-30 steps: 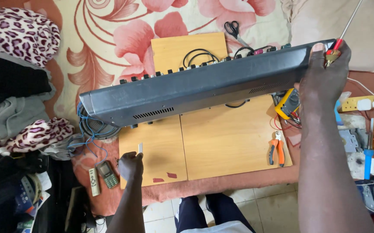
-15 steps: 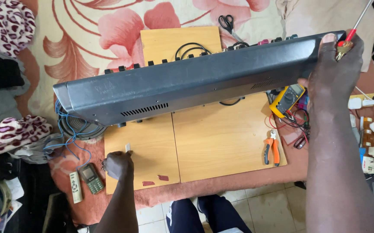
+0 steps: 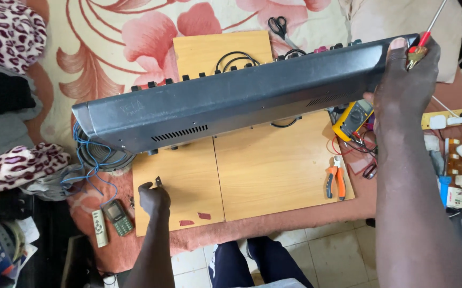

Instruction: Repairing an audio mixer by unscrewing the casing and inspecting internal components

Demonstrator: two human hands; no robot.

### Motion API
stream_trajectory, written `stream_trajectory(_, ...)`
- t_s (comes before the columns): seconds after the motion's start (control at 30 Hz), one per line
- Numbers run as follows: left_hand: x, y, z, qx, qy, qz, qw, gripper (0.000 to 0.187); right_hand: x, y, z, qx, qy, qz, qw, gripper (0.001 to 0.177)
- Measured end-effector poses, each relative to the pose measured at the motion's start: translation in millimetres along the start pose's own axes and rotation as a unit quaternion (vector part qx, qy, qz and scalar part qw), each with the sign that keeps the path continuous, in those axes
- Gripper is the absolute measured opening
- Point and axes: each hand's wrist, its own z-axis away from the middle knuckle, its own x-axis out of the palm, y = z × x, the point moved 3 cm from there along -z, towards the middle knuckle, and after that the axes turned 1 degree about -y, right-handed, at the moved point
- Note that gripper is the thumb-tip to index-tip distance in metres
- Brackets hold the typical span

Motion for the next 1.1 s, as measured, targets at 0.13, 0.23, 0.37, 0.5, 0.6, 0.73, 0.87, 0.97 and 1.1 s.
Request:
stream_trajectory(0.13,-60,51,57,0.112,0.036,0.097,0.988,0.045,-1,2,0,-0.001,0.006,-0.015,1.000,0.031)
stream_trajectory(0.23,-116,114,84,0.070,0.059,0.284,0.954,0.028,1,3,-3,0.053,0.015,0.017,0.998,0.038)
stream_trajectory(0.37,-181,194,98,0.172,0.051,0.540,0.822,0.021,-1,1,1,0.082,0.003,-0.011,0.997,0.038)
stream_trajectory(0.5,-213,246,98,0.142,-0.040,0.572,0.807,0.010,-1,9,-2,0.047,0.010,-0.046,0.998,0.036)
stream_trajectory(0.6,-215,263,103,0.185,-0.123,0.635,0.740,0.009,-3,15,-3,0.077,-0.011,-0.005,0.997,0.049)
stream_trajectory(0.73,-209,258,90,0.113,-0.178,0.682,0.700,0.013,-12,26,-11,-0.090,0.018,0.051,0.994,0.035)
stream_trajectory(0.87,-211,258,97,0.105,-0.143,0.662,0.728,0.009,-25,14,-7,-0.092,0.028,0.119,0.988,0.022)
stream_trajectory(0.97,-212,254,107,0.090,-0.224,0.694,0.678,0.008,-31,32,-22,-0.096,0.051,0.151,0.983,0.022)
stream_trajectory(1.1,-212,238,112,0.106,-0.218,0.686,0.686,0.009,-40,33,-23,0.052,0.008,0.205,0.977,0.029)
